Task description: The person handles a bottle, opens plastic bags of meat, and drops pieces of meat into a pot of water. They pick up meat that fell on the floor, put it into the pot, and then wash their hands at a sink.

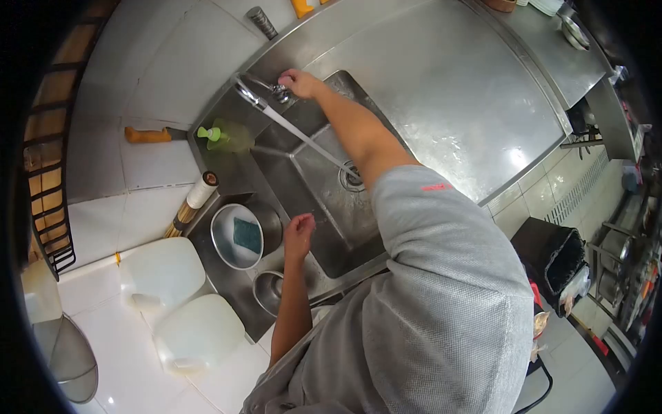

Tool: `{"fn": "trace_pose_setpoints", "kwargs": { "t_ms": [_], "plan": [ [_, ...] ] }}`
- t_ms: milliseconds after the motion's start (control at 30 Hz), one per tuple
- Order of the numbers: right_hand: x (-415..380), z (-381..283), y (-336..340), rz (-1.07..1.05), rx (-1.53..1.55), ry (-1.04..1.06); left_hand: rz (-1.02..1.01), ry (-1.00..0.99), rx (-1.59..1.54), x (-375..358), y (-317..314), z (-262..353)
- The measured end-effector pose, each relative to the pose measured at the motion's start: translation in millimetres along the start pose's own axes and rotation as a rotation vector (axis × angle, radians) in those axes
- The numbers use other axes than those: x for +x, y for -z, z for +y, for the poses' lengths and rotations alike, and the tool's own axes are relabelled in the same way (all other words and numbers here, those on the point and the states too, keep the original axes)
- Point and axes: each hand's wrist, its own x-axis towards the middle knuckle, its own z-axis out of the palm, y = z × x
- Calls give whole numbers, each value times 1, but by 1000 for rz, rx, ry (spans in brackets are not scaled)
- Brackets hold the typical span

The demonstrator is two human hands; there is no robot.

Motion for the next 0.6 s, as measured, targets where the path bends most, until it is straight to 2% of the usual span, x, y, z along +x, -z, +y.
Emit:
{"fn": "trace_pose_setpoints", "kwargs": {
  "t_ms": [33, 67, 133, 200, 267, 300, 333, 367, 400, 433, 467, 500, 533, 567, 600],
  "plan": [
    [5, -1, -3, 76, -2, -185, -10, 8, -63, -8, 0, 5],
    [13, -5, -5, 78, -3, -182, -10, 4, -63, -9, -1, 5],
    [18, -10, -8, 99, -256, -320, -22, -26, -34, -19, -8, -6],
    [-5, -15, 7, -203, -97, -378, -54, 7, -69, -22, -12, -13],
    [-41, -28, 32, -564, -152, -528, -69, 20, -74, -29, -21, -10],
    [-81, -37, 52, -603, -188, -428, -73, -21, -51, -31, -24, -8],
    [-110, -27, 68, -630, -71, -441, -80, -36, -60, -29, -26, -19],
    [-146, -12, 89, -598, 81, -443, -99, -2, 2, -30, -28, -12],
    [-184, 3, 116, -598, 305, -481, -171, -55, 51, -26, -29, -16],
    [-231, 26, 155, -596, 559, -354, -203, -77, 76, -17, -40, -15],
    [-299, -14, 201, -470, 534, -355, -257, -450, 140, 11, -50, -61],
    [-349, 18, 216, -334, 963, -444, -160, -393, 479, -9, -61, -21],
    [-405, 17, 255, -281, 993, -570, -182, -433, 483, 1, -77, -5],
    [-458, 35, 275, -136, 1011, -631, -289, -292, 341, 7, -84, 8],
    [-510, 53, 292, 50, 742, -646, -398, -154, 188, 17, -105, 26]
  ]
}}
